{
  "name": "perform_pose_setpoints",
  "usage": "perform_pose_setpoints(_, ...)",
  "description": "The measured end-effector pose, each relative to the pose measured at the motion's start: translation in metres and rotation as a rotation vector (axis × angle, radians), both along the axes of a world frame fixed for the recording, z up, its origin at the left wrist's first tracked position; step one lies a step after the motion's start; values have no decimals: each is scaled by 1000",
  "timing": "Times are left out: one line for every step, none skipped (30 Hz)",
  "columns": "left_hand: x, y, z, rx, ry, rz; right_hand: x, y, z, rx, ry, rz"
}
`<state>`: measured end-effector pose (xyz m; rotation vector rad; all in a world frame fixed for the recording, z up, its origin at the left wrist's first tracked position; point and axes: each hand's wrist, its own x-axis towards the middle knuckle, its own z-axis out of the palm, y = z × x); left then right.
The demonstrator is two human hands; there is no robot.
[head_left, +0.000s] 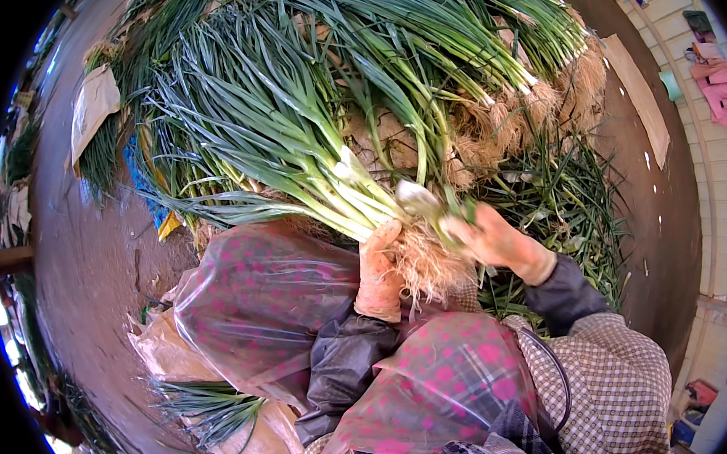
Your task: The person is cleaning green onions by removing wilted leaves and peeling back the outer layers by hand while seated on the floor.
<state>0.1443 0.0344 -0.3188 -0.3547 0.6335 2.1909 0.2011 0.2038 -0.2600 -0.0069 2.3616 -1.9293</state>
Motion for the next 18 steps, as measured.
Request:
perform_pose_setpoints(0,2,2,-46,25,-6,8,0,31,-310,-235,64)
perform_pose_setpoints(5,2,4,-13,128,68,13,11,42,-209,-461,-45)
perform_pose_setpoints(3,-5,11,-30,34,32,17,20,54,-130,-693,-148)
perform_pose_setpoints(-1,-9,23,-37,-52,-4,28,45,46,-182,-603,-333)
perform_pose_setpoints(5,-9,39,-22,-153,57,41,82,30,-456,-279,-620)
perform_pose_setpoints(6,-21,30,-31,6,37,51,126,15,-786,97,-778)
perform_pose_setpoints(10,-19,37,87,-70,54,62,166,0,-1014,404,-827)
perform_pose_setpoints(13,-18,46,193,-140,90,64,176,-11,-933,405,-888)
perform_pose_setpoints(14,-24,42,106,-94,175,48,143,5,-368,43,-865)
perform_pose_setpoints(13,-24,38,116,-60,201,31,98,25,209,-289,-783)
perform_pose_setpoints(15,-24,35,123,-30,215,26,78,8,38,-318,-622)
perform_pose_setpoints(16,-24,30,133,-8,222,17,53,-5,241,-346,-332)
perform_pose_setpoints(16,-28,30,193,2,221,4,24,-6,193,-316,-192)
perform_pose_setpoints(15,-25,34,199,-6,207,-8,9,-21,260,-49,-54)
perform_pose_setpoints(15,-26,35,197,-8,206,-24,-9,-16,193,41,32)
perform_pose_setpoints(14,-30,38,189,-7,206,-30,-12,-15,164,-2,114)
perform_pose_setpoints(14,-35,44,130,-153,236,-35,-14,-14,137,-51,193)
perform_pose_setpoints(12,-40,41,137,-103,243,-40,-19,-16,-36,-57,174)
